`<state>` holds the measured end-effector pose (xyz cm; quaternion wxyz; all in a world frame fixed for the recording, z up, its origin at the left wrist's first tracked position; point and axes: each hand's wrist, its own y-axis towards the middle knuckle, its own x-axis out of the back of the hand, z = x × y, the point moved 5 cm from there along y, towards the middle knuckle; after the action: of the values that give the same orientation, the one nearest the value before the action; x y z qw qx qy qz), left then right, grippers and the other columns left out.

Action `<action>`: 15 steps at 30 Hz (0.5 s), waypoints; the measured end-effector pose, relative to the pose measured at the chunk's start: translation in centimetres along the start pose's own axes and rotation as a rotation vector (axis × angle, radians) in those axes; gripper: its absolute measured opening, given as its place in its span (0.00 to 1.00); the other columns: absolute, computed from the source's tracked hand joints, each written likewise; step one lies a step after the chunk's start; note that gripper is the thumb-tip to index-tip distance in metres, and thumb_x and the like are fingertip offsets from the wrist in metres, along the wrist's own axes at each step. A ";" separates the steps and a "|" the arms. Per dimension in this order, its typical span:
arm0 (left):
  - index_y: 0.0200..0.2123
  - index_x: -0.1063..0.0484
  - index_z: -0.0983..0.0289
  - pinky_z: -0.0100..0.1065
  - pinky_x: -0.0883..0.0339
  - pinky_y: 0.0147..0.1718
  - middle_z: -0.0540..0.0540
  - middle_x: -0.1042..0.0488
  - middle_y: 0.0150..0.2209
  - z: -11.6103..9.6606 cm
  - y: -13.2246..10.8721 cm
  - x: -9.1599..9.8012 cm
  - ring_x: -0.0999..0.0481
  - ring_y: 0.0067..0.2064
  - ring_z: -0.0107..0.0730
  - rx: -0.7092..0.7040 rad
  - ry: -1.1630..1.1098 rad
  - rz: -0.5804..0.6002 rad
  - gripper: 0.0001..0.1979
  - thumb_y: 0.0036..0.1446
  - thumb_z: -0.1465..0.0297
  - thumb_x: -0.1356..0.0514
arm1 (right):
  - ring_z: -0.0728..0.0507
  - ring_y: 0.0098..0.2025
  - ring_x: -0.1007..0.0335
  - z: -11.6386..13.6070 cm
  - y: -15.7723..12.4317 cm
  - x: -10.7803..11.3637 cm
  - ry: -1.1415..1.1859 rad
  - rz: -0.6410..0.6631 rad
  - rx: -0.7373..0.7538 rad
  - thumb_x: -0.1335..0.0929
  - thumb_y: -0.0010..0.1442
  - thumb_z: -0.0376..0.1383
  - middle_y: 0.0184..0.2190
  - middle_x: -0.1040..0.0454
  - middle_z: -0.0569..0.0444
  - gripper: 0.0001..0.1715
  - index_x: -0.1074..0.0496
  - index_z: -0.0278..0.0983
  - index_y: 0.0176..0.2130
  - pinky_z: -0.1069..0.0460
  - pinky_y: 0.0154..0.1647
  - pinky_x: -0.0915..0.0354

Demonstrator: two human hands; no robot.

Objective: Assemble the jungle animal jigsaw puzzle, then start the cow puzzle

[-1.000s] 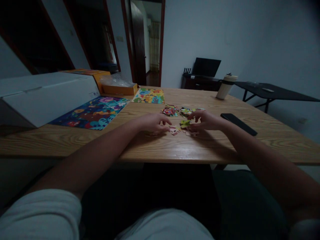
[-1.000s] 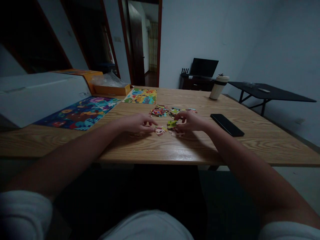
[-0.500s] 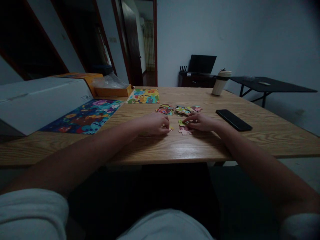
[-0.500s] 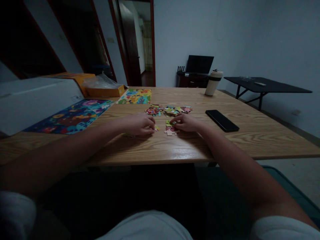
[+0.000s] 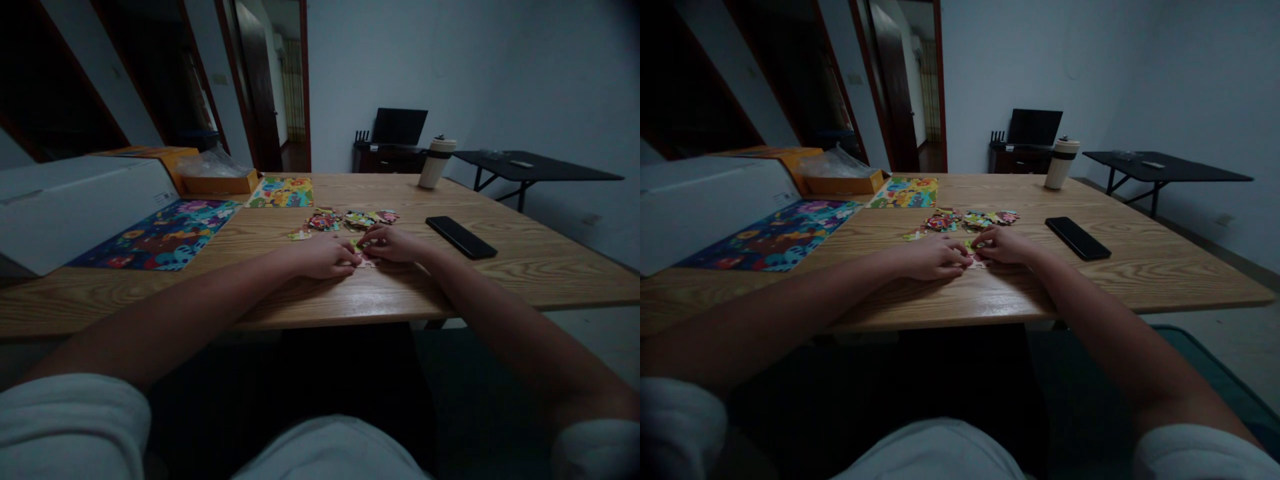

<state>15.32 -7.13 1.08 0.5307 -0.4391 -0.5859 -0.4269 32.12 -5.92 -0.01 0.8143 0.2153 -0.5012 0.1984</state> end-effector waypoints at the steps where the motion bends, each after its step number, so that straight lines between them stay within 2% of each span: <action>1: 0.56 0.26 0.56 0.37 0.43 0.53 0.56 0.26 0.55 0.1 -0.1 0.0 0.29 0.53 0.39 0.010 0.000 -0.001 0.18 0.67 0.62 0.47 | 0.42 0.45 0.26 0.2 0.0 0.0 -0.002 0.006 -0.002 0.34 0.63 0.37 0.43 0.21 0.49 0.13 0.20 0.39 0.42 0.48 0.50 0.34; 5: 0.53 0.24 0.58 0.37 0.42 0.52 0.57 0.26 0.54 -0.1 -0.8 0.7 0.30 0.52 0.40 0.034 -0.010 0.022 0.17 0.66 0.62 0.46 | 0.40 0.47 0.27 1.4 -0.4 0.1 0.014 0.038 0.053 0.33 0.63 0.39 0.45 0.22 0.48 0.13 0.20 0.39 0.41 0.46 0.52 0.35; 7: 0.52 0.24 0.59 0.36 0.41 0.49 0.58 0.25 0.52 0.3 -1.7 1.4 0.29 0.50 0.41 0.095 -0.023 0.032 0.18 0.64 0.61 0.44 | 0.39 0.49 0.28 2.0 -0.8 0.0 0.015 0.056 0.077 0.31 0.62 0.44 0.47 0.23 0.47 0.14 0.20 0.40 0.42 0.45 0.53 0.35; 11: 0.49 0.23 0.62 0.34 0.39 0.41 0.59 0.23 0.43 2.7 -4.1 2.2 0.27 0.43 0.40 0.290 -0.085 0.085 0.21 0.59 0.55 0.40 | 0.37 0.51 0.30 2.4 -1.2 -0.2 0.009 0.095 0.058 0.30 0.60 0.48 0.50 0.24 0.47 0.18 0.20 0.41 0.45 0.44 0.54 0.35; 15: 0.40 0.21 0.62 0.32 0.39 0.37 0.56 0.23 0.38 5.0 -5.8 1.7 0.27 0.39 0.36 0.336 -0.190 0.112 0.20 0.59 0.53 0.41 | 0.36 0.54 0.31 2.6 -1.1 -0.2 0.031 0.085 0.084 0.29 0.60 0.47 0.51 0.25 0.46 0.17 0.20 0.41 0.45 0.42 0.57 0.37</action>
<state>8.39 -3.59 2.25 0.5616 -0.4145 -0.6712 -0.2495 30.69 -8.29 0.72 0.8029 0.2249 -0.4886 0.2570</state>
